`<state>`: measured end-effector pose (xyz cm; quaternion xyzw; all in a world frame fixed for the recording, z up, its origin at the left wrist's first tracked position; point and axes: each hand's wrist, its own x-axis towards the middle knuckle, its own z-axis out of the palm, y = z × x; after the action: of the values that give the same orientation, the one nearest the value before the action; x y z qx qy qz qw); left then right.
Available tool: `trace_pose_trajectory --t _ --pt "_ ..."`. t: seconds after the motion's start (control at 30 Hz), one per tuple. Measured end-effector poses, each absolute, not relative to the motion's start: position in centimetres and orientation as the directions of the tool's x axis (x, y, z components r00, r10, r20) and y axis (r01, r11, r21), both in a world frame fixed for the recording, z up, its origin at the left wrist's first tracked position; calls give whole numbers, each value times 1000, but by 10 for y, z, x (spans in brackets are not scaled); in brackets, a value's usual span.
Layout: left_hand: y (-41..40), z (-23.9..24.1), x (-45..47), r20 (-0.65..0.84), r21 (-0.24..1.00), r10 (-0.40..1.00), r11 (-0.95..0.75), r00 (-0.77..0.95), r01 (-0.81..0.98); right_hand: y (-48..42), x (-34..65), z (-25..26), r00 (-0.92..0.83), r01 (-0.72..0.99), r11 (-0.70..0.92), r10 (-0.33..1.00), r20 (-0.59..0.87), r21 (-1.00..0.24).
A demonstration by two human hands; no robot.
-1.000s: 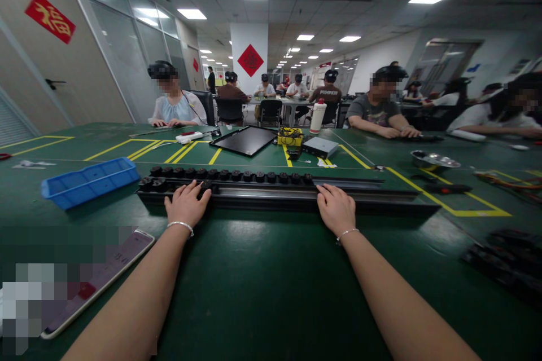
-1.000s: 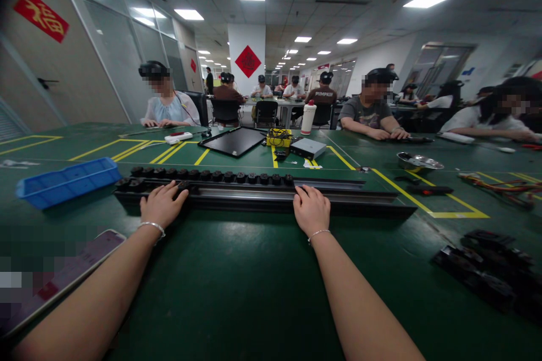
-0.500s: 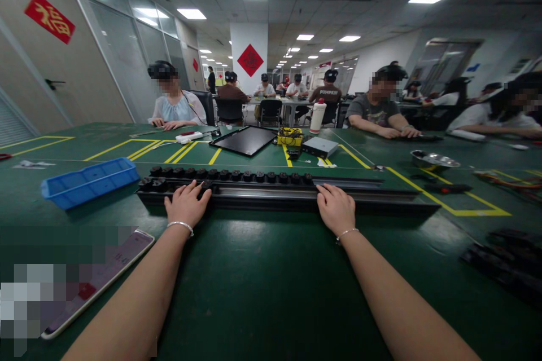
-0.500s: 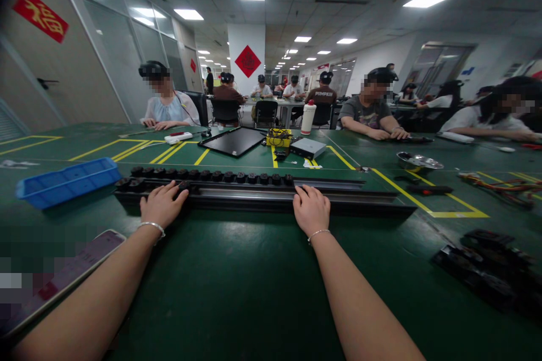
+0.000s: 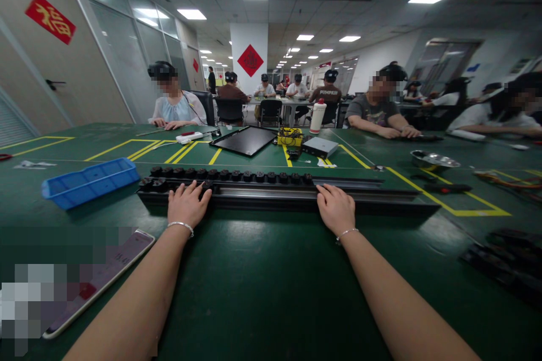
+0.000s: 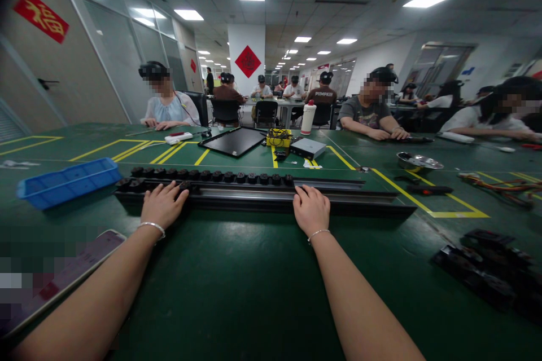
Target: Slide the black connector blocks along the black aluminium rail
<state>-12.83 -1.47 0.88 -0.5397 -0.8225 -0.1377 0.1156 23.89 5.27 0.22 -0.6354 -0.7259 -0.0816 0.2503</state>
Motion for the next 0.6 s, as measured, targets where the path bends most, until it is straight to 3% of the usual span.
trace_pose_trajectory --t 0.23,0.6 --pt "-15 7 -129 359 62 856 375 -371 925 52 238 2 -65 962 182 877 475 -205" --pt "-15 7 -129 344 113 866 347 -364 931 52 239 2 -67 960 187 876 477 -209"
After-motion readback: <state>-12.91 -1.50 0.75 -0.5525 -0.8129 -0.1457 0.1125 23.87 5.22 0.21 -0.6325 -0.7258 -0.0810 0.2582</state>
